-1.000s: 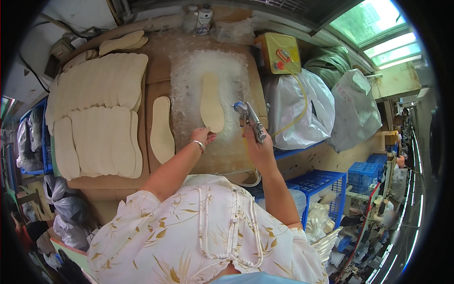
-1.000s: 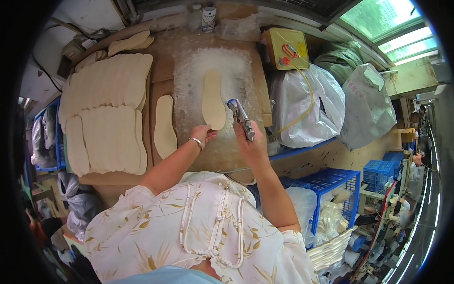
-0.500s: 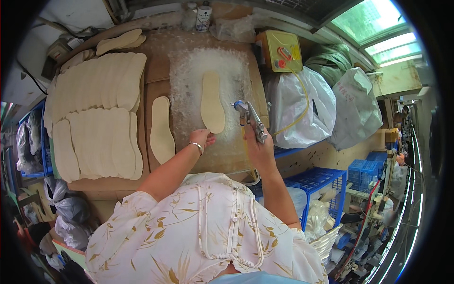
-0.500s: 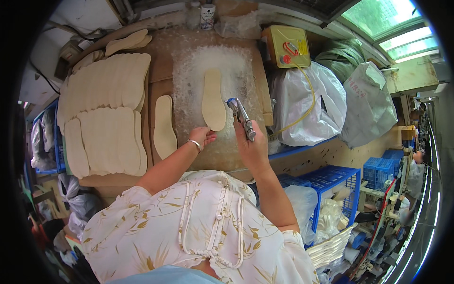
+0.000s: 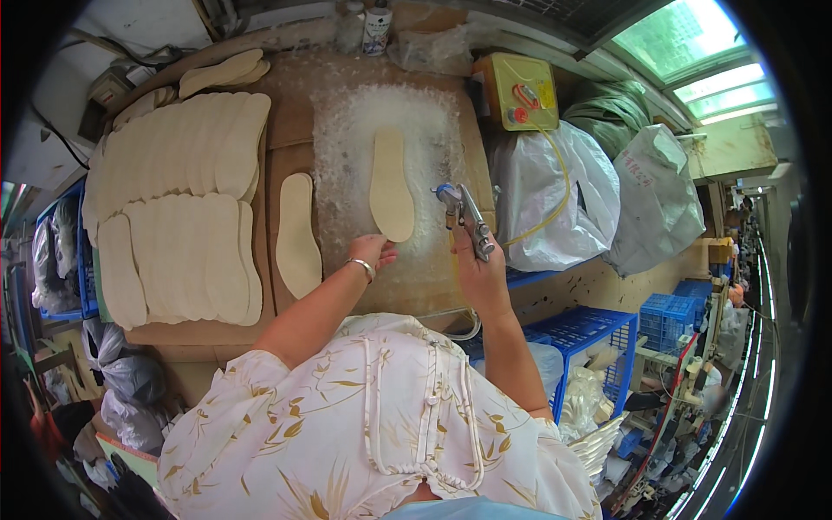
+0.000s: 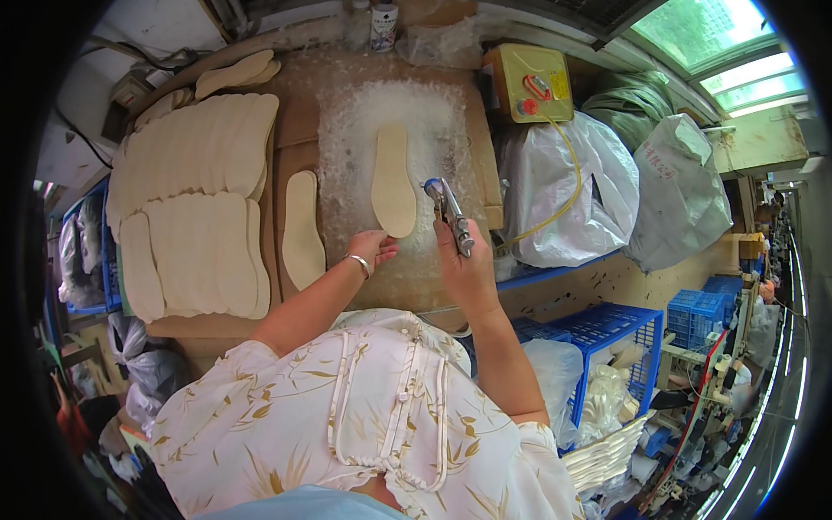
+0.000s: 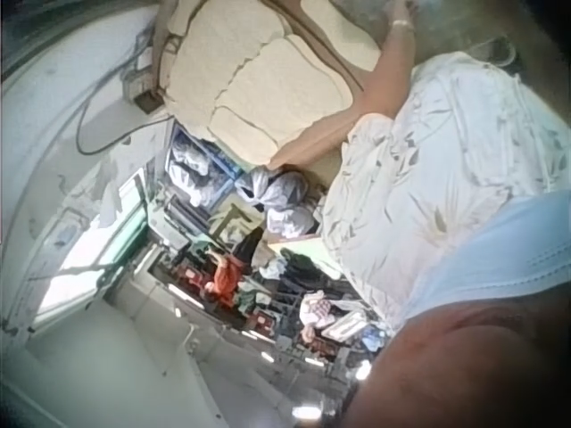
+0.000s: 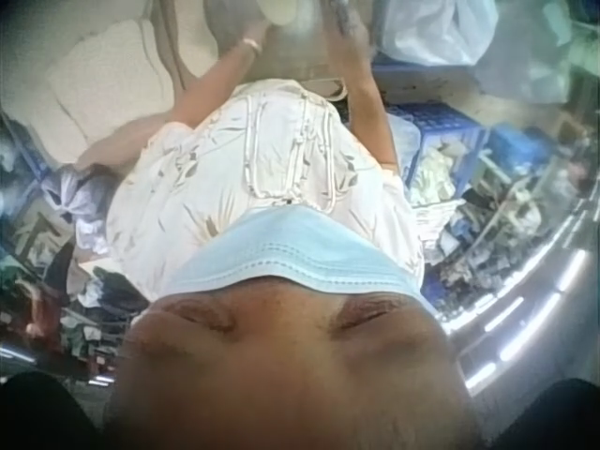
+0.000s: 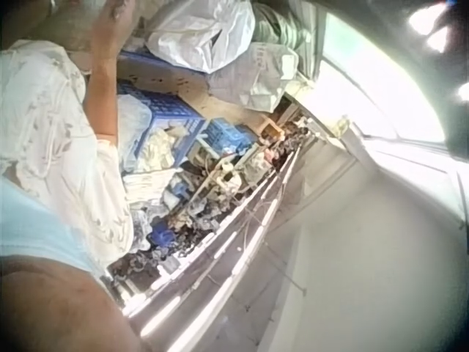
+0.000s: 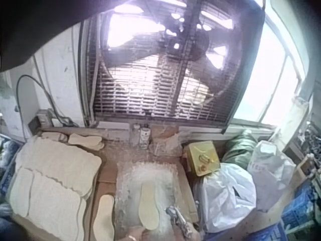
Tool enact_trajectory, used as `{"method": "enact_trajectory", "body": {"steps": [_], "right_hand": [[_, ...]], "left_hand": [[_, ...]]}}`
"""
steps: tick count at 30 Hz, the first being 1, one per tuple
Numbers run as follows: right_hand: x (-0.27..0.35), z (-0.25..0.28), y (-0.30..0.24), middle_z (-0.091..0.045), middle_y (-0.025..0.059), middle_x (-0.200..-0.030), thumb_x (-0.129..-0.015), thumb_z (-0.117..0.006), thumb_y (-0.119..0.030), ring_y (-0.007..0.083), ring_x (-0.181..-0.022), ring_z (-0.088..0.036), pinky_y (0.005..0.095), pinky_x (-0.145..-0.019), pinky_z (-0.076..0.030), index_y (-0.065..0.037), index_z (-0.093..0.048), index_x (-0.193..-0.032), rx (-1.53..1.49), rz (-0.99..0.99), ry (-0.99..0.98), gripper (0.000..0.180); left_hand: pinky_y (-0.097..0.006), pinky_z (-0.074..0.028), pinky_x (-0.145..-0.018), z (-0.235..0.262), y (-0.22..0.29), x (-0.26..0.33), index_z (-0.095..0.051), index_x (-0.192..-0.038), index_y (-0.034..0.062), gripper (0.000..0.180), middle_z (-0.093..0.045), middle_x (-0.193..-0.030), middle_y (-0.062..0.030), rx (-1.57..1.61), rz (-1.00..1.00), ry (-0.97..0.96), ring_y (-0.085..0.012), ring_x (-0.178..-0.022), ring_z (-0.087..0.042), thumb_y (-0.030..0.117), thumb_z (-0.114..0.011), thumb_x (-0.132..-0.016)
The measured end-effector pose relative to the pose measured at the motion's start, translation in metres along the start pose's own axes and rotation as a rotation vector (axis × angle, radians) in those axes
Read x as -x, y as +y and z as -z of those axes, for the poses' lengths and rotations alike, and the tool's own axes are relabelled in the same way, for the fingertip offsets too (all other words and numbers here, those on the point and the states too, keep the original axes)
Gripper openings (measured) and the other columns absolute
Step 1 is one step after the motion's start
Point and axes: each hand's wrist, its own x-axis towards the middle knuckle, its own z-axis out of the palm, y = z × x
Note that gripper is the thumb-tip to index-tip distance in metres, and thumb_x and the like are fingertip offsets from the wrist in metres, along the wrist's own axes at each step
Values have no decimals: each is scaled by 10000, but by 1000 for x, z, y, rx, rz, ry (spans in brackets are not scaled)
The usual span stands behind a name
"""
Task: Applying adhesive to shoe soles and organizing them.
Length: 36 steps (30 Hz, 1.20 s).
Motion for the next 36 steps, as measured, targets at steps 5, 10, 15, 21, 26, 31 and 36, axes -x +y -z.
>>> {"method": "enact_trajectory", "body": {"steps": [5,10,15,21,26,31,36], "right_hand": [[-1,-8,-8,-504,84,-630,-939,-573,-314,174,-564,-461,312,-544,-407,-23,-558,-896,70,50,14,295],[-4,-5,-8,-526,111,-636,-935,-575,-314,236,-563,-494,342,-552,-419,-25,-559,-875,97,-38,15,295],[1,-10,3,-538,126,-641,-932,-578,-312,270,-564,-504,360,-551,-420,-26,-559,-865,170,16,14,295],[-4,-8,-8,-565,162,-679,-926,-584,-308,332,-604,-524,373,-571,-428,-29,-576,-904,97,-63,35,280],[0,-15,-10,-574,167,-675,-926,-588,-290,331,-598,-546,375,-564,-430,-27,-575,-905,90,17,11,264],[-5,-10,-9,-581,180,-693,-924,-591,-276,335,-611,-553,373,-568,-432,-24,-571,-912,138,-36,12,253],[-1,-15,-10,-571,169,-665,-929,-584,-261,325,-591,-539,370,-556,-424,-18,-563,-907,138,52,15,245]], "left_hand": [[-312,-572,-633,2,-1,-1,-561,-1046,-19,219,-632,-954,-128,-5,-9,-22,-239,-775,-657,138,-537,-893],[-310,-571,-634,0,2,4,-561,-1043,-20,220,-628,-942,-122,-10,2,-5,-238,-781,-657,138,-537,-892],[-312,-570,-637,1,0,1,-560,-1042,-19,215,-629,-941,-123,-16,14,-7,-240,-783,-658,129,-531,-889],[-314,-569,-636,1,1,0,-556,-1049,-24,219,-631,-939,-125,-8,22,-5,-247,-778,-660,116,-523,-884],[-315,-569,-635,1,2,3,-554,-1050,-28,223,-630,-942,-129,-14,20,-11,-248,-778,-660,114,-520,-881],[-314,-569,-631,1,2,3,-553,-1044,-30,219,-628,-937,-130,-10,19,-24,-248,-763,-660,110,-524,-879],[-317,-569,-615,2,2,3,-564,-1034,-37,217,-630,-945,-141,-6,23,-18,-256,-766,-662,106,-526,-875]]}}
